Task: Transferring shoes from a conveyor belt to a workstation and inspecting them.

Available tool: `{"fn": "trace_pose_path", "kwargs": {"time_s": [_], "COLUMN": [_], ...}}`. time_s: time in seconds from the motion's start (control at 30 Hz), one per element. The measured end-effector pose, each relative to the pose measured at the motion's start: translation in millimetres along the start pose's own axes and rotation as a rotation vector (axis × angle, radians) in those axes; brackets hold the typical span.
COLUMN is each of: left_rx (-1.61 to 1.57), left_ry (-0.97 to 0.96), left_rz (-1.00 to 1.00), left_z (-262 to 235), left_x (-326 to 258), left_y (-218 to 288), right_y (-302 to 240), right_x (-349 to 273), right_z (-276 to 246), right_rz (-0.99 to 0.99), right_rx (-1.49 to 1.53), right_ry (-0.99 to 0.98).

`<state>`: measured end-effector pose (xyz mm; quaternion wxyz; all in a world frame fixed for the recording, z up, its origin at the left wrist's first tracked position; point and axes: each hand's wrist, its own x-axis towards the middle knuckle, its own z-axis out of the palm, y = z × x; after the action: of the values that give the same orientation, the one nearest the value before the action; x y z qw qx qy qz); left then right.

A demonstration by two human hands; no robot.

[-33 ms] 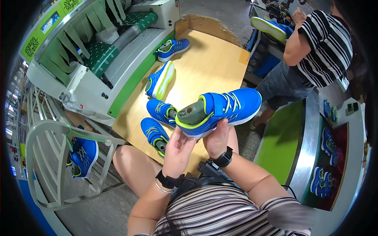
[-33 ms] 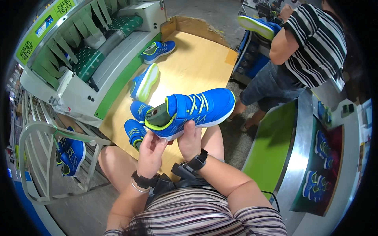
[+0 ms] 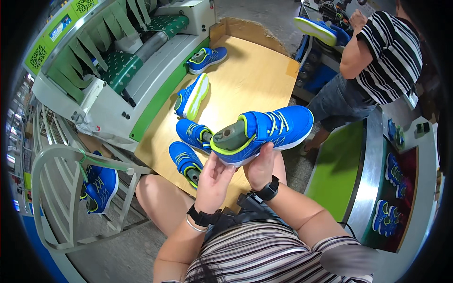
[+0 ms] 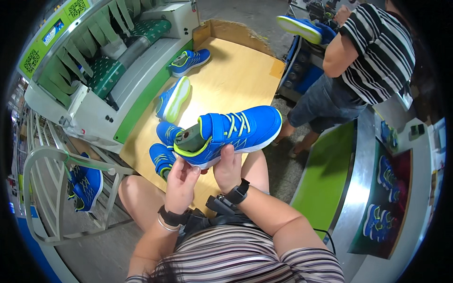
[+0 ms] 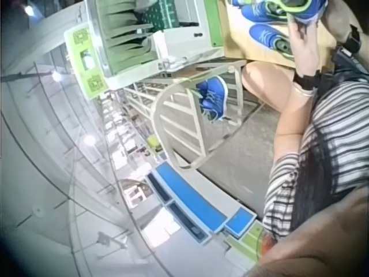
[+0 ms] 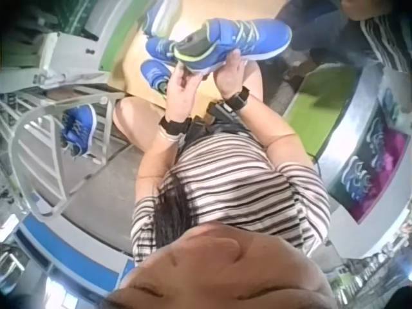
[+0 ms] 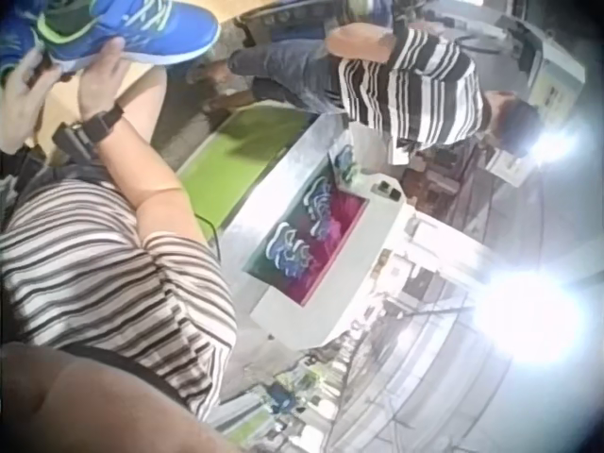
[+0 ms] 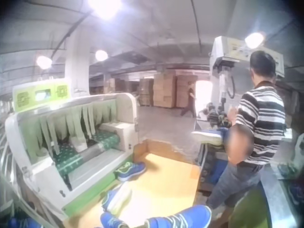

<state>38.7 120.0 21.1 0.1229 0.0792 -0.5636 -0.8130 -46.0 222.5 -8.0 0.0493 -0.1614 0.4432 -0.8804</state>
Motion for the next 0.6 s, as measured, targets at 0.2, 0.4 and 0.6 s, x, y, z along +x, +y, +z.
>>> {"fn": "trace_pose_path", "kwargs": {"time_s": [0.2, 0.4, 0.6], "left_rx": [0.012, -0.012, 0.016], "left_ry": [-0.074, 0.016, 0.063], "left_rz": [-0.016, 0.01, -0.028], "left_z": [-4, 0, -3], "left_x": [-1, -7, 2], "left_y": [2, 1, 6], "right_y": [-6, -8, 6], "right_x": [2, -4, -7], "right_z": [2, 11, 19], "right_rz": [0.012, -0.004, -0.101], "right_rx": [0.017, 0.005, -0.186], "right_ry": [-0.005, -0.014, 0.13]}}
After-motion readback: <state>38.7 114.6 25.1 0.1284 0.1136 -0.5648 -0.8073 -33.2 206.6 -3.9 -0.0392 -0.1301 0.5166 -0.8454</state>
